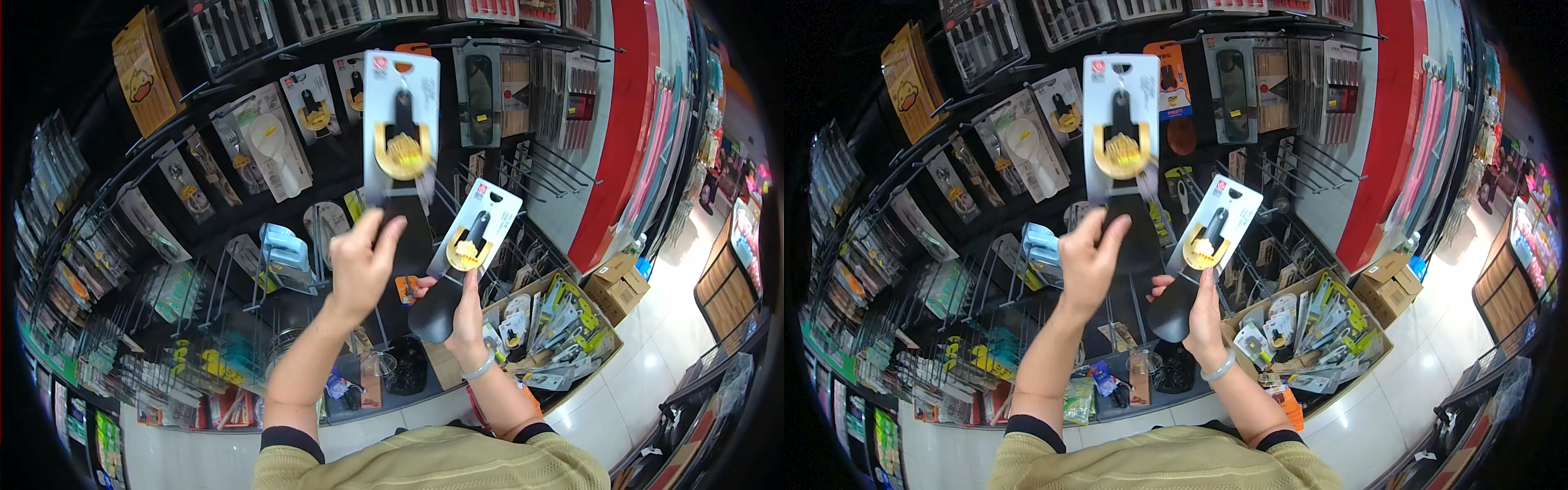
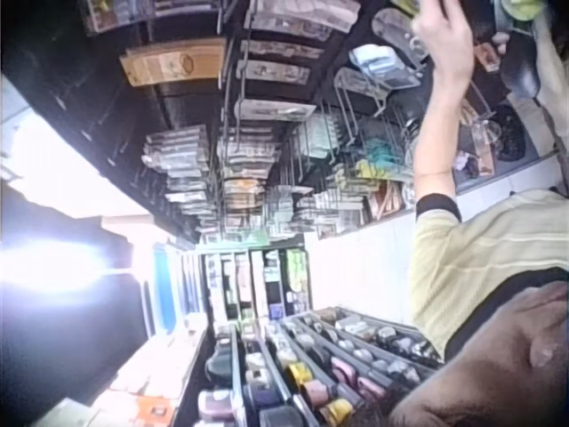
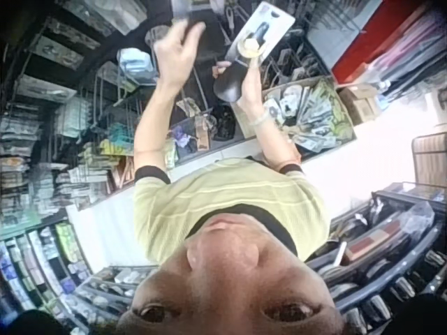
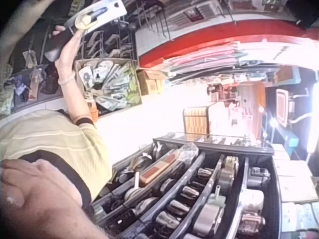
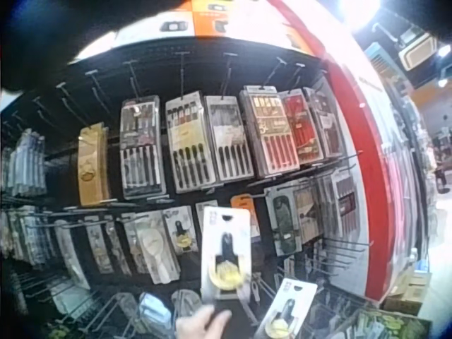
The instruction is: The person picks up packaged kitchen utensils including spoons, forks, scissors, and scrapers from a cardboard box on the floor and places them onto metal pegboard hooks in the store aisle.
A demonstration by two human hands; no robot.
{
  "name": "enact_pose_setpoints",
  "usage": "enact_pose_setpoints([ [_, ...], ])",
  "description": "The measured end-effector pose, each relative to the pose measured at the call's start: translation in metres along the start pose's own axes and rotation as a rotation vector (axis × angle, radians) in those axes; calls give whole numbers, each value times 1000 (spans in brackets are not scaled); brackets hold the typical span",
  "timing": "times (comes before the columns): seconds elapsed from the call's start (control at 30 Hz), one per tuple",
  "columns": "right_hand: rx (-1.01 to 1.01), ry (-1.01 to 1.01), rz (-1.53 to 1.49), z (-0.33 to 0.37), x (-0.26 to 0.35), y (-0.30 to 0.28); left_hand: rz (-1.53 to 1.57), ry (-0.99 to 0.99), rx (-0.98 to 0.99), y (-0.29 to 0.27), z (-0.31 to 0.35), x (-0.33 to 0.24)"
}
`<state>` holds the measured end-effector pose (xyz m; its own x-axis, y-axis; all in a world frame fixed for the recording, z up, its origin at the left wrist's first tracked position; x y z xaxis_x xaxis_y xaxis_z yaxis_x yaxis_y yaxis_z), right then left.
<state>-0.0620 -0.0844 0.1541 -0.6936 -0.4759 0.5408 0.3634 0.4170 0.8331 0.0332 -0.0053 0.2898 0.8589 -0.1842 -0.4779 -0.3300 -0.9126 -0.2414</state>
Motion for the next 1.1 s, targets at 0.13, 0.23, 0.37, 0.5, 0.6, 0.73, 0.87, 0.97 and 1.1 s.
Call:
enact_pose_setpoints([
  [0.13, 16, 103, -6, 10, -13, -13, -6, -14, -98, 5, -33, 7],
  [0.23, 6, 80, 19, 16, -11, -16, -47, -69, -59, 7, -38, 14],
  [0.37, -32, 46, 31, 18, -5, -25, -49, -49, -86, 16, -32, 15],
  [0.5, -92, 18, 110, 19, 3, -28, -105, -56, -106, 24, -44, 32],
  [0.6, -77, 20, 107, 20, 4, -31, -179, -49, -118, 37, -70, 72],
  [0.73, -157, -4, 86, 25, 10, -25, -288, -152, -110, 55, -103, 119],
  [0.87, -193, 23, 63, 24, 10, -42, -348, -162, -124, 66, -116, 152],
  [0.97, -231, 22, 34, 24, 13, -43, -330, -201, -112, 68, -118, 165],
  [1.1, -218, 12, 58, 22, 14, -44, -155, -401, -4, 63, -107, 156],
])
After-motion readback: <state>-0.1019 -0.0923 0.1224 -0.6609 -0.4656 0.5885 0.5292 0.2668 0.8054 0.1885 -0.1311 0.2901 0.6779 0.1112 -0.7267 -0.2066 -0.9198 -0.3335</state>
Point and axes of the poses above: each hand's wrist, its own z-axis away from the middle knuckle, its own y-axis out of the palm, x = y × z, the point moved 1 cm from there along -z, towards the middle knuckle, and after that the axes turned 7 degrees about -x, right-handed, at the moved point
